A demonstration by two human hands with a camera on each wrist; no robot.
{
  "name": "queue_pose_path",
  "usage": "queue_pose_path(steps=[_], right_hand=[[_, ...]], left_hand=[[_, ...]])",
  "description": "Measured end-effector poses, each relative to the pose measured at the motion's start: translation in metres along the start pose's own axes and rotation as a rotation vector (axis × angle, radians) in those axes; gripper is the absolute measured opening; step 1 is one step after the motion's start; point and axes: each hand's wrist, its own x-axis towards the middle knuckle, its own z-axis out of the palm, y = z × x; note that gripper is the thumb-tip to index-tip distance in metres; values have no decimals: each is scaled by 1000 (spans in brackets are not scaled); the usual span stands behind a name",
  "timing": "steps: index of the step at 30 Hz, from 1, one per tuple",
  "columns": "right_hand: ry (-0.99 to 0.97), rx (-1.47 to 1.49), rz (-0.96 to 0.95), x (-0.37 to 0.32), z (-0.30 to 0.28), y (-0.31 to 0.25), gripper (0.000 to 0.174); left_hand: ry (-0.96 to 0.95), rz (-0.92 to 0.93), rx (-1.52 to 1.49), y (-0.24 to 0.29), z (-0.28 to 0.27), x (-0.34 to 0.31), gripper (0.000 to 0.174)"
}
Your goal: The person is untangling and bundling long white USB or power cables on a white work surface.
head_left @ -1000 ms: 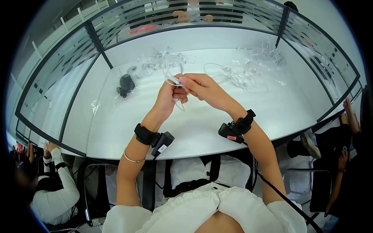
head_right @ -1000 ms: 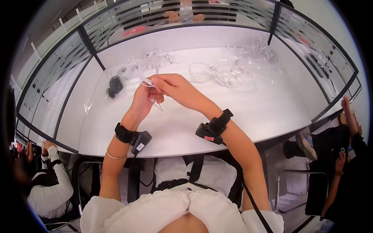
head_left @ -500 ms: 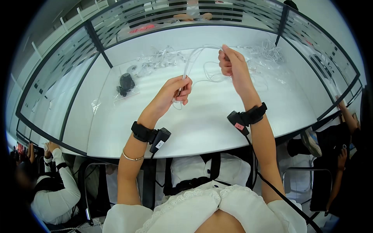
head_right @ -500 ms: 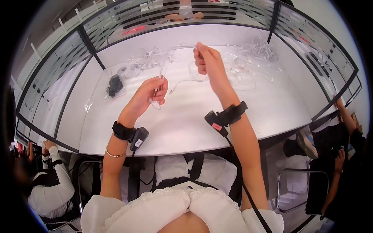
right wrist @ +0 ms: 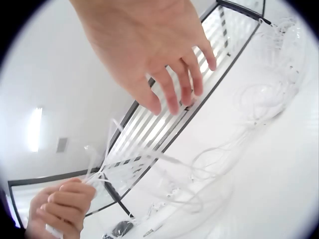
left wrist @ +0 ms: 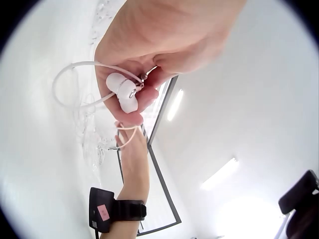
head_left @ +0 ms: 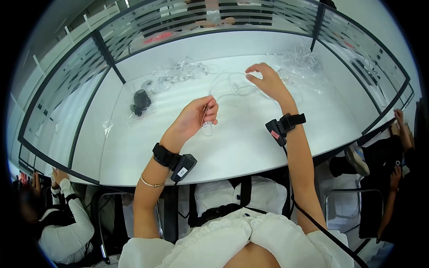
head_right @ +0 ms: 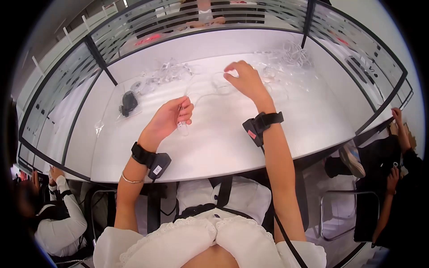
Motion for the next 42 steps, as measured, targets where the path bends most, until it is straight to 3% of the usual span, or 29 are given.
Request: queue_pose_path(steps=[1, 4, 5, 7, 11, 14, 16, 18, 19, 24, 28, 32, 36, 38, 42], right_hand=[[-101, 127, 101, 2, -13, -34, 22], [-265, 466, -56, 5, -14, -78, 24], [-263, 460, -121, 1, -12, -89, 24], [-251, 439, -270, -1, -10, -106, 25], [58, 501, -273, -2, -13, -123, 26], [-268, 572, -232, -6, -10, -113, 25], [-436, 574, -192, -15, 5, -117, 25], [-457, 439, -322, -20, 17, -120, 27], [-427, 346, -362, -22, 21, -118, 27], [-304, 84, -506, -26, 29, -118, 21], [-390, 103, -359, -22, 25, -119, 13], [-476, 202, -313, -26, 26, -122, 16], [-421, 106, -440, -29, 33, -116, 18], [-431, 57, -455, -29, 32, -118, 14], [-400, 182, -254, -24, 25, -122, 11]], left_hand=[[6, 9, -16, 0, 0, -1, 26], [21, 40, -60, 1, -1, 1, 23], [31, 44, -78, -1, -2, 1, 23], [60, 70, -108, -2, -6, 3, 23], [130, 119, -186, -11, -22, 6, 23], [227, 150, -243, -13, -26, 9, 25], [262, 150, -202, -14, -26, 9, 26], [242, 139, -83, -13, -29, 8, 28], [358, 112, -93, -5, -8, 1, 30], [354, 83, -138, -9, -14, 2, 28], [301, 49, -177, -8, -10, 1, 27], [268, 9, -20, -12, -15, 1, 31], [250, 7, -105, -19, -19, 6, 29], [340, -9, -102, -18, -11, 6, 31], [335, -32, -2, -6, 9, -2, 38]])
